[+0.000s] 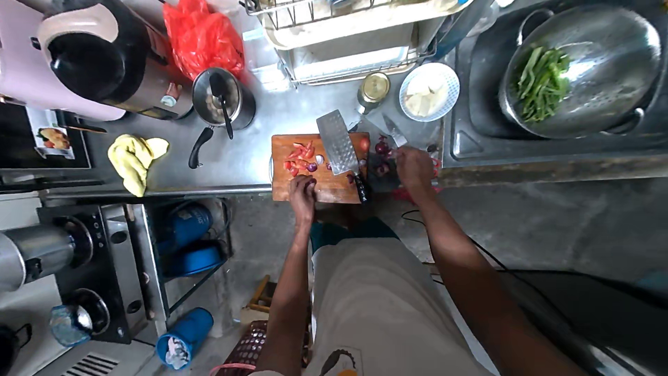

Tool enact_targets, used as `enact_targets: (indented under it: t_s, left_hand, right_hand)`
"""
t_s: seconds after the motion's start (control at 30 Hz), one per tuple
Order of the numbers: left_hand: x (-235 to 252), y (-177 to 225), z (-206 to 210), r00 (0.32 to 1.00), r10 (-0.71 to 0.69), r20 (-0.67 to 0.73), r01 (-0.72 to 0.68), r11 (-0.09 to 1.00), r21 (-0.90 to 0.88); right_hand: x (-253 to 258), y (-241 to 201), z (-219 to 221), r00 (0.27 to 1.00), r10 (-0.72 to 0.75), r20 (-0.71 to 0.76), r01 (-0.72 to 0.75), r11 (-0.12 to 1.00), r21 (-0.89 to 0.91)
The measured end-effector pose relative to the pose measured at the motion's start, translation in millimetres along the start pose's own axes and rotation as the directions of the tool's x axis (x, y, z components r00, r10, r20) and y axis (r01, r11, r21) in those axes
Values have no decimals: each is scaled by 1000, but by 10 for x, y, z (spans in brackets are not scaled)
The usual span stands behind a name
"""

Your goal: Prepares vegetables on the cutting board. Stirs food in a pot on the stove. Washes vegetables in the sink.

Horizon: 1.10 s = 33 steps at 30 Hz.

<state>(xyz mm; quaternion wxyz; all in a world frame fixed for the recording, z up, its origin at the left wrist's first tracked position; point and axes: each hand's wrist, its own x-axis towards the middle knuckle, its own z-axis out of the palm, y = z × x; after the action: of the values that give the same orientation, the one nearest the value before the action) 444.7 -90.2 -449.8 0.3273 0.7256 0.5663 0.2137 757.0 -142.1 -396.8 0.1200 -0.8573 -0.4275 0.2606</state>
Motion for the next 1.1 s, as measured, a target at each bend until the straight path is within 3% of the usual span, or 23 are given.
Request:
enact_targets:
  t_s: [0.1, 0.23, 0.43, 0.57, 0.63, 0.77, 0.97, 1.1]
  left_hand:
    - [32, 38, 5, 997, 39, -66, -34, 996, 80]
    - [143, 134, 60, 989, 136, -50, -129, 984, 125]
    - [540, 154, 97, 938, 234, 257, -314, 887, 338]
    - [752, 56, 159, 940, 224, 259, -324, 829, 456]
    - [656, 153, 92, 948, 222, 228, -305, 839, 450]
    - [297, 467, 49, 949, 216, 231, -281, 909, 306]
    - [57, 447, 636, 921, 269, 283, -318, 937, 142]
    - [-46, 459, 741, 900, 293, 323, -350, 927, 132]
  right_hand:
    - [-204, -61, 14, 999, -18, -32, 18, 1000, 7]
    - [-401, -284, 298, 996, -55, 63, 47, 993, 110]
    - [-501, -457, 740, 993, -9, 114, -2, 995, 99]
    - [-436, -546, 601, 991, 26, 130, -54, 974, 218]
    - [-416, -513, 507, 981, 51, 187, -118, 922, 368]
    - [-389, -424, 336, 971, 61, 233, -168, 866, 471]
    - [-420, -279, 157, 989, 37, 141, -100, 876, 471]
    - [-499, -128, 93, 980, 7, 200, -100, 883, 460]
